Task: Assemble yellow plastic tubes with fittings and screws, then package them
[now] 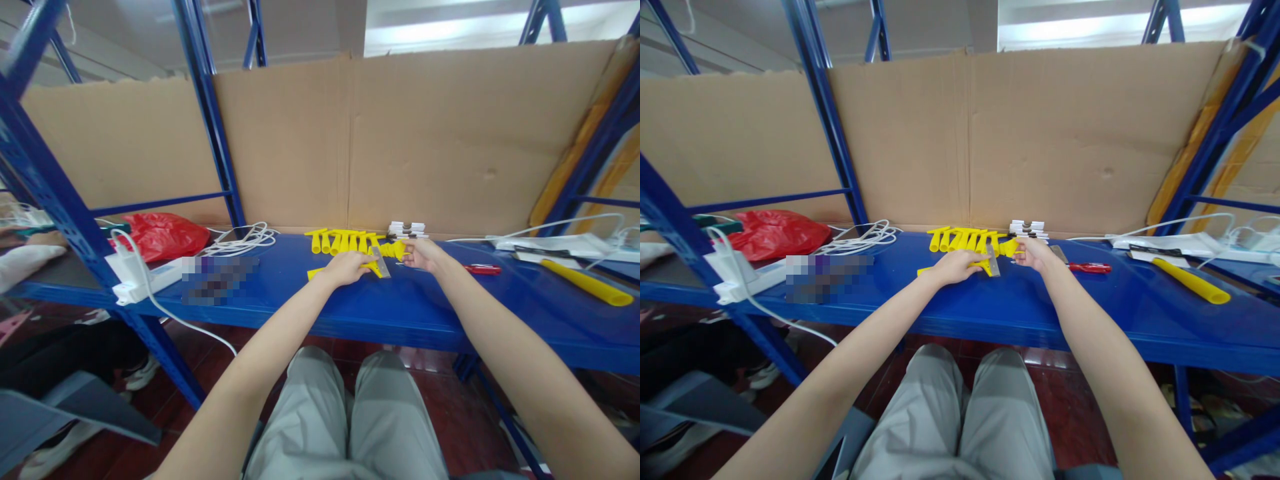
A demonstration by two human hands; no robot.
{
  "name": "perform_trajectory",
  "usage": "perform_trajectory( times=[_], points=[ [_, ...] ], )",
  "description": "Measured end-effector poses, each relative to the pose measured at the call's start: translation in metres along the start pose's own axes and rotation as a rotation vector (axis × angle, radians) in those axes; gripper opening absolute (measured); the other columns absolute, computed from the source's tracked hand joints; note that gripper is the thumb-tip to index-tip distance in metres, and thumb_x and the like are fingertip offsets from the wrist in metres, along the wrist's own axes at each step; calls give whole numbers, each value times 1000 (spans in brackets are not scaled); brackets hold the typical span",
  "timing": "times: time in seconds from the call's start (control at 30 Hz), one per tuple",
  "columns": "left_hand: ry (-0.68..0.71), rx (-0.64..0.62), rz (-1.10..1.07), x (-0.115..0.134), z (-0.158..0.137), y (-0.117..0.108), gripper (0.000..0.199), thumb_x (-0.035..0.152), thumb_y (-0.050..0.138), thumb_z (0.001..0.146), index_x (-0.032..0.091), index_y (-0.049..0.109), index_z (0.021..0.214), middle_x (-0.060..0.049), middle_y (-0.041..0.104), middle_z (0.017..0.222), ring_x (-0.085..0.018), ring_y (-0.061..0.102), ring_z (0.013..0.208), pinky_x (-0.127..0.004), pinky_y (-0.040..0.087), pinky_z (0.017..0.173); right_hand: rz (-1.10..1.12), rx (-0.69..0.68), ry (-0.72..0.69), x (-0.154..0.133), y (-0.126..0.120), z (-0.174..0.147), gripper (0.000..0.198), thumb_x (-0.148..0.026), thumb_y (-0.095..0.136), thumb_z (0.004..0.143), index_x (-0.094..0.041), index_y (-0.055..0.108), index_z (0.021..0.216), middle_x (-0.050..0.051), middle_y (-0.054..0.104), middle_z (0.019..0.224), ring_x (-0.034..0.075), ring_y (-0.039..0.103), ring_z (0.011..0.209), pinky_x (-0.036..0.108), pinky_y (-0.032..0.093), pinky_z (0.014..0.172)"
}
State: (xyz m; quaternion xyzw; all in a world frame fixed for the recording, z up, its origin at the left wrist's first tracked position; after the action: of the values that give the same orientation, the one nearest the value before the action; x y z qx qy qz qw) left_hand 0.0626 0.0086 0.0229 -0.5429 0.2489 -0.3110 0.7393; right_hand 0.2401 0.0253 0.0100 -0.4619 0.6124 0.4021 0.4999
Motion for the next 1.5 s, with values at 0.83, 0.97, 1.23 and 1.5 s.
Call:
perform_trajectory(
  times=[0.83, 0.97, 1.23, 1.5],
  points=[
    [-42, 29, 9, -6, 2, 5, 66, 31, 55, 96, 20, 27, 155, -14, 61, 136, -27, 60, 123, -40, 47, 101, -287, -144, -135, -1, 30, -13, 27, -22, 76, 75, -17, 51, 66, -9, 40, 47, 3, 27, 40, 17, 23, 41],
    [-39, 25, 5, -6, 2, 5, 66, 31, 55, 96, 21, 27, 155, -14, 61, 136, -27, 59, 124, -39, 47, 101, -397, -126, -200, -5, 34, -19, 26, -19, 70, 78, -18, 49, 63, -9, 36, 45, 3, 26, 41, 18, 19, 40],
    [-46, 20, 17, -7, 2, 6, 66, 33, 55, 96, 22, 28, 154, -14, 62, 134, -28, 60, 122, -40, 48, 98, -517, -78, -235, -7, 35, -24, 25, -24, 71, 76, -18, 52, 62, -8, 39, 47, 5, 31, 43, 19, 24, 43],
    [-30, 27, 17, -5, 1, 6, 66, 31, 55, 96, 22, 28, 155, -13, 62, 135, -27, 61, 122, -40, 49, 99, -546, -70, -254, -5, 37, -20, 27, -22, 69, 79, -18, 51, 59, -8, 35, 42, 5, 30, 41, 18, 19, 40]
  ],
)
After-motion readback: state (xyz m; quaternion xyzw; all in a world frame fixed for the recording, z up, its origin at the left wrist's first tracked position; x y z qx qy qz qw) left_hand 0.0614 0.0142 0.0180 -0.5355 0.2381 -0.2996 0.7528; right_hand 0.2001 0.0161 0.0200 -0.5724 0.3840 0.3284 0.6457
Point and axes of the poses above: each hand's wrist, its own z-axis towards the middle knuckle, its own y-axis out of the palm, x = y × z, the point moved 7 cm from there along z, towards the middle knuckle
